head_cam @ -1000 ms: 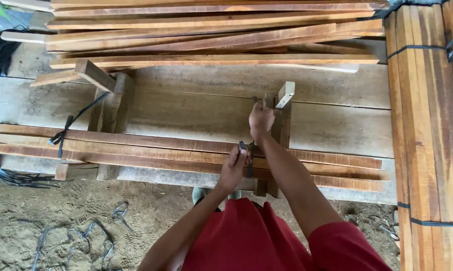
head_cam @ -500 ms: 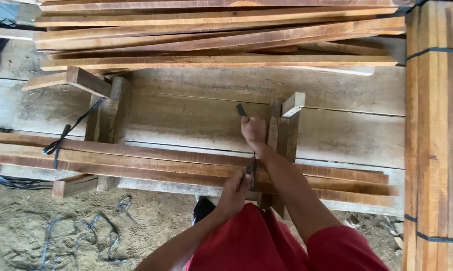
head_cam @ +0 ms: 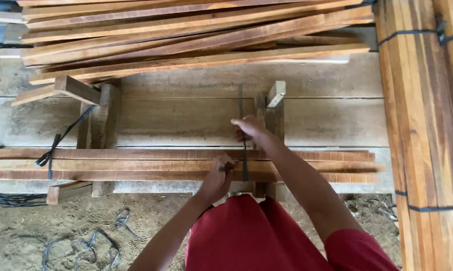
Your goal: Bundling several thin wooden planks together using flexible black strips.
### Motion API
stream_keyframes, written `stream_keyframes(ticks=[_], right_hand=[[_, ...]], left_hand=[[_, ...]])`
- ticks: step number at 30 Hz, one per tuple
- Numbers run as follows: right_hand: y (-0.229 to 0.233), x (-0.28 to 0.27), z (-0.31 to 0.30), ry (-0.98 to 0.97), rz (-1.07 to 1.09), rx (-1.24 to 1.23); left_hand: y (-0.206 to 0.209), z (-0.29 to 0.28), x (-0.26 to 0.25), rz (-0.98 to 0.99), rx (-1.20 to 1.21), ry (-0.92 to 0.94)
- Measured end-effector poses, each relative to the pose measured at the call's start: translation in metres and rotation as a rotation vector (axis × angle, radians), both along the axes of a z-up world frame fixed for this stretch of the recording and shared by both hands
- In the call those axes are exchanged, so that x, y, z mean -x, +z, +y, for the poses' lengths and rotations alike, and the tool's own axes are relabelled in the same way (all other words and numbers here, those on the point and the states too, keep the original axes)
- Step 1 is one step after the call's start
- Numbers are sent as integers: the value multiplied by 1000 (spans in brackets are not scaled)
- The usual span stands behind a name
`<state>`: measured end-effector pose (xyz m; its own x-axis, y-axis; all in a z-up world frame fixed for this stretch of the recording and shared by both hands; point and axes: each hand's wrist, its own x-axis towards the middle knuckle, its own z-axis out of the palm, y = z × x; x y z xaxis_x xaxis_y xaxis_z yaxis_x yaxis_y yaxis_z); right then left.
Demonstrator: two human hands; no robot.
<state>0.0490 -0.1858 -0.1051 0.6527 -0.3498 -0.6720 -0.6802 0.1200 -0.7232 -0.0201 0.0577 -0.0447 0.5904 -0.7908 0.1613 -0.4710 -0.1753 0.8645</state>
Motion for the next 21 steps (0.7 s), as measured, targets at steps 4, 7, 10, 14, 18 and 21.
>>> stream_keyframes(ticks=[4,7,10,14,18,21], right_hand=[[42,34,11,95,-17,-145],[39,49,3,-160,-163,-327],[23,46,-3,-256,-264,-418],[50,62,3,-362,-409,-430],[55,67,4,-446,-459,-506],[58,68,3,-447,-518,-490]], left_hand=[[-24,-5,-1,-583,-216,59],[-8,-9,-3,-676,-251,36],[0,-13,-13,-850,-165,-26],[-48,-23,-18,-603,94,16],[9,-35,-6,-300,-72,160],[39,-45,0,-72,12,349]])
